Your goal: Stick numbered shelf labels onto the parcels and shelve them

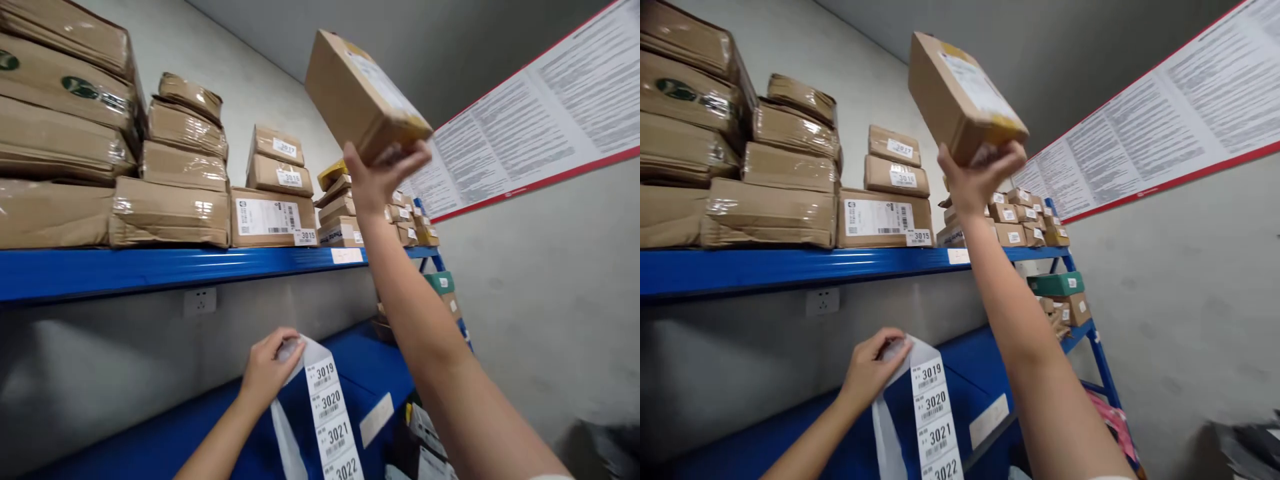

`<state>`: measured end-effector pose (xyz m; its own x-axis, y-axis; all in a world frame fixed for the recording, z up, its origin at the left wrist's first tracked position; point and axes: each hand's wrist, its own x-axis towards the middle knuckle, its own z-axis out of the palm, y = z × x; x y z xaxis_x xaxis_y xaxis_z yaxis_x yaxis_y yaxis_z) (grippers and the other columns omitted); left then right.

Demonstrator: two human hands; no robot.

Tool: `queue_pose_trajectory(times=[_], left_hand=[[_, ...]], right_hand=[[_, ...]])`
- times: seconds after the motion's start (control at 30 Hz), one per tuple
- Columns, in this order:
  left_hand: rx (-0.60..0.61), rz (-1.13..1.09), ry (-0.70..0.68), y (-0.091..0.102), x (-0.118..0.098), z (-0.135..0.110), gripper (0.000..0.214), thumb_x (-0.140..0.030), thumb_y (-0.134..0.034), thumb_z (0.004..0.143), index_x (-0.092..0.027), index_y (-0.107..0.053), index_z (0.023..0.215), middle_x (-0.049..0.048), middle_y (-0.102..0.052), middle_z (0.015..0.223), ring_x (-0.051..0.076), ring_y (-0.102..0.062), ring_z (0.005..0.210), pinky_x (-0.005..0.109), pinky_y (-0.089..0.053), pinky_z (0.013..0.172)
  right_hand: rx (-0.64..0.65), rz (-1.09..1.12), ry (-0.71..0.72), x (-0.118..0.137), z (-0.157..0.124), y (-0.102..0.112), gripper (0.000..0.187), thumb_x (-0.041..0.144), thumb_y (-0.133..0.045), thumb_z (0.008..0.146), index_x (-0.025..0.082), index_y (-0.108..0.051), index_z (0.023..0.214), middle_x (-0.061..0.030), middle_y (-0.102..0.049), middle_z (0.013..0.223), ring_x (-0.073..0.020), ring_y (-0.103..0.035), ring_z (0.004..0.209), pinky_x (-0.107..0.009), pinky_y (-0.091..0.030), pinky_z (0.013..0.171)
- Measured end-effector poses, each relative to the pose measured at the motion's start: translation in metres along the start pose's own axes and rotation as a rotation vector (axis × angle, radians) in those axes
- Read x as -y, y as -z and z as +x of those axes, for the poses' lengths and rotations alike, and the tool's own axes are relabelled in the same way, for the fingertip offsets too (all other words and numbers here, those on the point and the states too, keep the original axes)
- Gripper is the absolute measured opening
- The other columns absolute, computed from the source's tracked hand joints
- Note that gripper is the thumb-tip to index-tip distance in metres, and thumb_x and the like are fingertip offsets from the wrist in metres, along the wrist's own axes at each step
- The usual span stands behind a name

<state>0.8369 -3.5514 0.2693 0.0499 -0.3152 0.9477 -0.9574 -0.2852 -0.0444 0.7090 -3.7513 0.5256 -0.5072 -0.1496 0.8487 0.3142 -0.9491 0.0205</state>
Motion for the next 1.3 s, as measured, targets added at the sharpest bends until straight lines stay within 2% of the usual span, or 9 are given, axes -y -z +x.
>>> queue_pose_trajectory(times=[0.03, 0.13, 0.33, 0.63, 0.9, 1.07, 1.17, 1.23, 1.3], left_hand=[[-0.014, -0.018, 0.060, -0.002, 0.011, -0.007, 0.004, -0.026, -0.063, 0.084, -0.022, -0.062, 0.085, -0.0025, -0.069, 0.079, 0.011, -0.065, 0.069, 0.019, -0.048, 0.066], [-0.091, -0.052, 0.207, -0.007, 0.035, -0.026, 0.008, -0.029, -0.062, 0.084, -0.021, -0.063, 0.081, -0.0015, -0.069, 0.077, 0.013, -0.065, 0.071, 0.020, -0.049, 0.068], [-0.177, -0.140, 0.451, -0.022, 0.057, -0.052, 0.013, -0.033, -0.061, 0.082, -0.022, -0.065, 0.076, -0.0015, -0.068, 0.071, 0.014, -0.064, 0.065, 0.019, -0.047, 0.063], [-0.027, -0.159, 0.551, -0.028, 0.077, -0.062, 0.014, -0.030, -0.057, 0.083, -0.020, -0.065, 0.077, 0.0009, -0.069, 0.074, 0.015, -0.064, 0.070, 0.021, -0.045, 0.066], [-0.064, -0.142, 0.608, -0.028, 0.073, -0.057, 0.014, -0.032, -0.056, 0.083, -0.021, -0.064, 0.077, 0.0020, -0.069, 0.076, 0.018, -0.065, 0.073, 0.025, -0.048, 0.069], [-0.097, -0.110, 0.581, -0.014, 0.063, -0.044, 0.013, -0.032, -0.060, 0.084, -0.021, -0.065, 0.079, 0.0018, -0.070, 0.080, 0.018, -0.066, 0.078, 0.026, -0.050, 0.073], [-0.220, -0.120, 0.509, 0.002, 0.048, -0.034, 0.011, -0.031, -0.066, 0.079, -0.020, -0.066, 0.079, 0.0022, -0.070, 0.079, 0.017, -0.066, 0.076, 0.025, -0.051, 0.071], [-0.339, -0.163, 0.471, 0.012, 0.033, -0.029, 0.013, -0.031, -0.069, 0.077, -0.019, -0.065, 0.081, 0.0024, -0.069, 0.079, 0.016, -0.066, 0.075, 0.024, -0.052, 0.069], [-0.419, -0.190, 0.436, 0.017, 0.015, -0.026, 0.016, -0.031, -0.072, 0.074, -0.019, -0.064, 0.082, 0.0023, -0.068, 0.079, 0.015, -0.066, 0.074, 0.022, -0.052, 0.068]], right_hand=[[-0.139, -0.036, -0.083, 0.007, 0.027, -0.029, 0.045, 0.045, -0.053, 0.088, 0.020, -0.034, 0.120, -0.0145, -0.033, 0.127, -0.0306, -0.029, 0.134, -0.053, -0.042, 0.098], [-0.242, -0.052, -0.239, 0.029, 0.084, -0.112, 0.056, 0.055, -0.064, 0.077, 0.021, -0.038, 0.112, -0.0140, -0.039, 0.122, -0.0287, -0.038, 0.124, -0.045, -0.045, 0.095], [-0.095, 0.100, -0.347, 0.060, 0.111, -0.207, 0.076, 0.054, -0.079, 0.057, 0.018, -0.037, 0.109, -0.0109, -0.045, 0.117, -0.0223, -0.046, 0.110, -0.039, -0.046, 0.094], [0.295, 0.167, -0.591, 0.062, 0.120, -0.225, 0.095, 0.073, -0.065, 0.064, 0.018, -0.024, 0.130, -0.0217, -0.034, 0.137, -0.0331, -0.043, 0.117, -0.056, -0.037, 0.099], [0.262, 0.149, -0.478, 0.046, 0.102, -0.234, 0.082, 0.067, -0.064, 0.068, 0.019, -0.035, 0.128, -0.0213, -0.038, 0.134, -0.0408, -0.044, 0.121, -0.064, -0.036, 0.094], [0.244, 0.172, -0.394, 0.048, 0.091, -0.205, 0.089, 0.071, -0.070, 0.059, 0.020, -0.038, 0.125, -0.0198, -0.032, 0.139, -0.0450, -0.034, 0.127, -0.065, -0.033, 0.099], [0.178, 0.436, -0.057, 0.052, 0.042, -0.138, 0.047, 0.064, -0.057, 0.078, 0.030, -0.047, 0.109, -0.0102, -0.047, 0.128, -0.0283, -0.045, 0.119, -0.049, -0.043, 0.099], [0.406, 0.655, 0.057, 0.047, -0.015, -0.077, 0.038, 0.064, -0.050, 0.084, 0.027, -0.054, 0.094, -0.0066, -0.060, 0.100, -0.0228, -0.057, 0.097, -0.042, -0.050, 0.085], [0.901, 0.792, 0.095, 0.034, -0.080, -0.020, 0.041, 0.062, -0.058, 0.080, 0.021, -0.060, 0.086, -0.0046, -0.064, 0.086, -0.0201, -0.062, 0.085, -0.036, -0.052, 0.075]])
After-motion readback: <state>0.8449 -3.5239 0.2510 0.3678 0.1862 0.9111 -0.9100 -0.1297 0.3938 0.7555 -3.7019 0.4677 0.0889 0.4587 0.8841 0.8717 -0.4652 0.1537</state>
